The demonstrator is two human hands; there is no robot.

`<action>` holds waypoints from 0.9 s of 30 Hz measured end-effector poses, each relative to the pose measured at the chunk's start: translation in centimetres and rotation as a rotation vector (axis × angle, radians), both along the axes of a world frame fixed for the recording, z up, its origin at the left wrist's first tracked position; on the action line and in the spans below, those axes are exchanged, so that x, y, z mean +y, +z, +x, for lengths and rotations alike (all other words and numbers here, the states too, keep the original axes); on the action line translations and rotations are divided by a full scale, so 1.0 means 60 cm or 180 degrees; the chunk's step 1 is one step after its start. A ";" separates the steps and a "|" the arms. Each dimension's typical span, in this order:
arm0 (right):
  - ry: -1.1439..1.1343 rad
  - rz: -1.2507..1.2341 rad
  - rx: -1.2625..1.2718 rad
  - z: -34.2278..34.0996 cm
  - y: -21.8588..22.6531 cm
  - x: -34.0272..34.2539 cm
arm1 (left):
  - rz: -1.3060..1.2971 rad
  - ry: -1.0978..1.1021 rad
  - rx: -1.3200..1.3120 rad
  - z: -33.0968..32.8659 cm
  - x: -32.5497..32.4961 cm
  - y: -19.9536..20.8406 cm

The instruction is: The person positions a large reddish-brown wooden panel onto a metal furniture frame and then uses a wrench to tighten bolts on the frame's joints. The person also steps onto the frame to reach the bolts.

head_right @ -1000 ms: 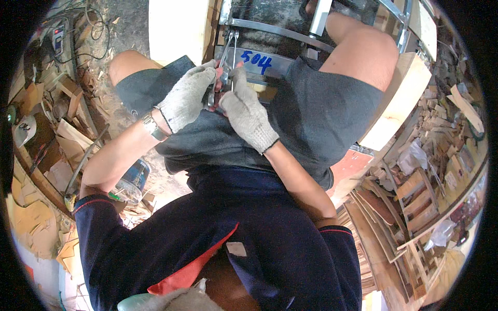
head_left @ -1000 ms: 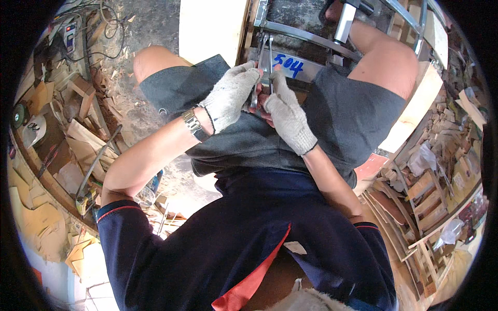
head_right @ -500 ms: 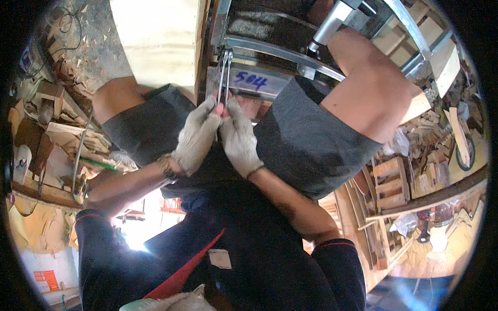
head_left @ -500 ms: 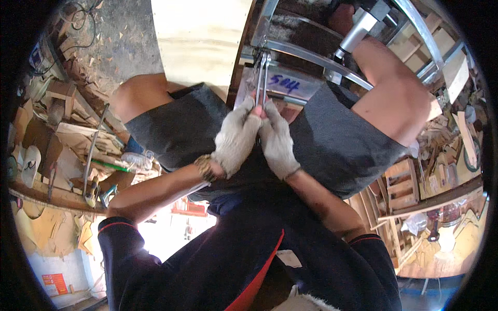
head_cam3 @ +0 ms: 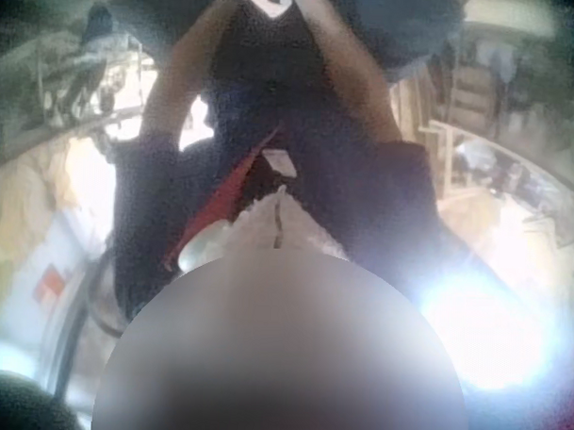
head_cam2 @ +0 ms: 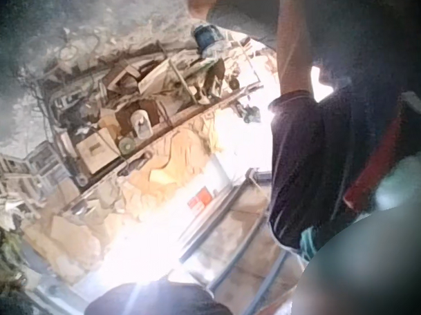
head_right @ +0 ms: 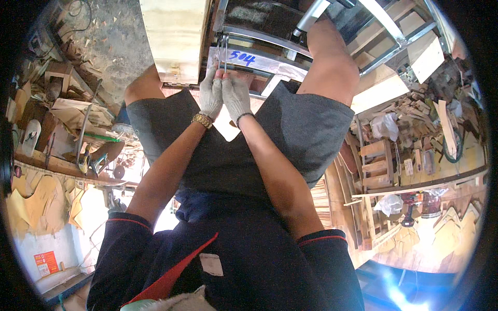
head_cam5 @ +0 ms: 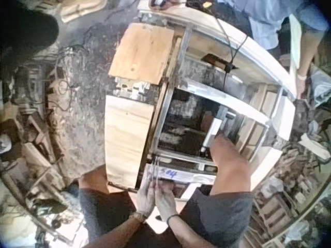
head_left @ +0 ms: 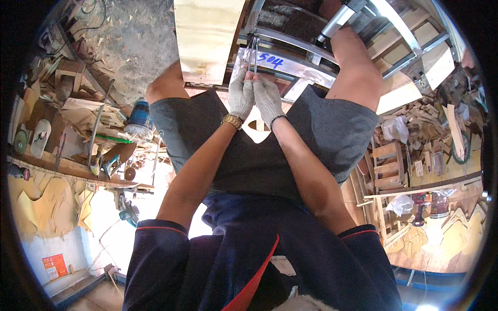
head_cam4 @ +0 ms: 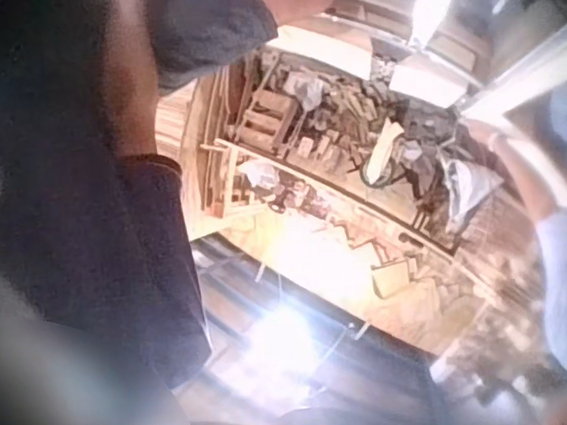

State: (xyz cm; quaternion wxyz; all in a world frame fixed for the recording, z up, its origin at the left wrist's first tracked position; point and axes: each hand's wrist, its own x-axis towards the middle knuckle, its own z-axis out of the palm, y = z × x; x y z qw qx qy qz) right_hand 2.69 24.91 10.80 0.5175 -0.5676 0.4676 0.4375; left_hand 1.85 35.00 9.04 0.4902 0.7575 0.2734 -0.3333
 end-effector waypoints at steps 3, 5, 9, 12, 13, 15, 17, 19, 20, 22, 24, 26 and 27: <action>0.0762 -0.0511 -0.0691 0.002 0.007 0.004 | -0.0065 0.0014 0.0207 -0.005 0.011 -0.010; 0.0945 -0.0443 -0.0360 0.003 0.008 0.005 | -0.0035 -0.0003 0.0271 -0.008 0.015 -0.010; 0.0901 -0.0583 -0.0785 0.004 0.000 0.002 | 0.0037 -0.0100 0.0403 0.001 0.016 -0.001; 0.0564 -0.0337 -0.0433 0.011 -0.004 0.002 | 0.0141 0.0085 0.0892 0.015 0.004 0.007; 0.0523 -0.0306 -0.0450 0.015 -0.003 0.002 | 0.0235 0.0025 0.0813 0.019 -0.001 0.014; 0.0445 -0.0398 -0.0595 0.029 0.003 -0.001 | 0.0332 -0.0046 0.0498 0.033 -0.014 0.019; 0.0079 -0.0135 -0.0379 0.046 0.015 -0.005 | 0.0589 -0.0285 0.0536 0.049 -0.022 0.030; -0.0443 0.0131 -0.0038 0.070 0.026 -0.017 | 0.0746 -0.0404 0.0770 0.072 -0.030 0.041; -0.0653 0.0211 0.0177 0.085 0.030 -0.022 | 0.0766 -0.0635 0.0780 0.085 -0.030 0.048; -0.1104 0.0349 0.0636 0.115 0.034 -0.034 | 0.0841 -0.0943 0.1033 0.114 -0.032 0.054; -0.1049 0.0487 0.1164 0.141 0.033 -0.047 | 0.0685 -0.0891 0.1145 0.141 -0.038 0.051; -0.1058 0.0559 0.1333 0.154 0.035 -0.055 | 0.0602 -0.0723 0.1331 0.154 -0.045 0.050; -0.0953 0.0564 0.1292 0.156 0.037 -0.056 | 0.0550 -0.0577 0.1459 0.157 -0.046 0.049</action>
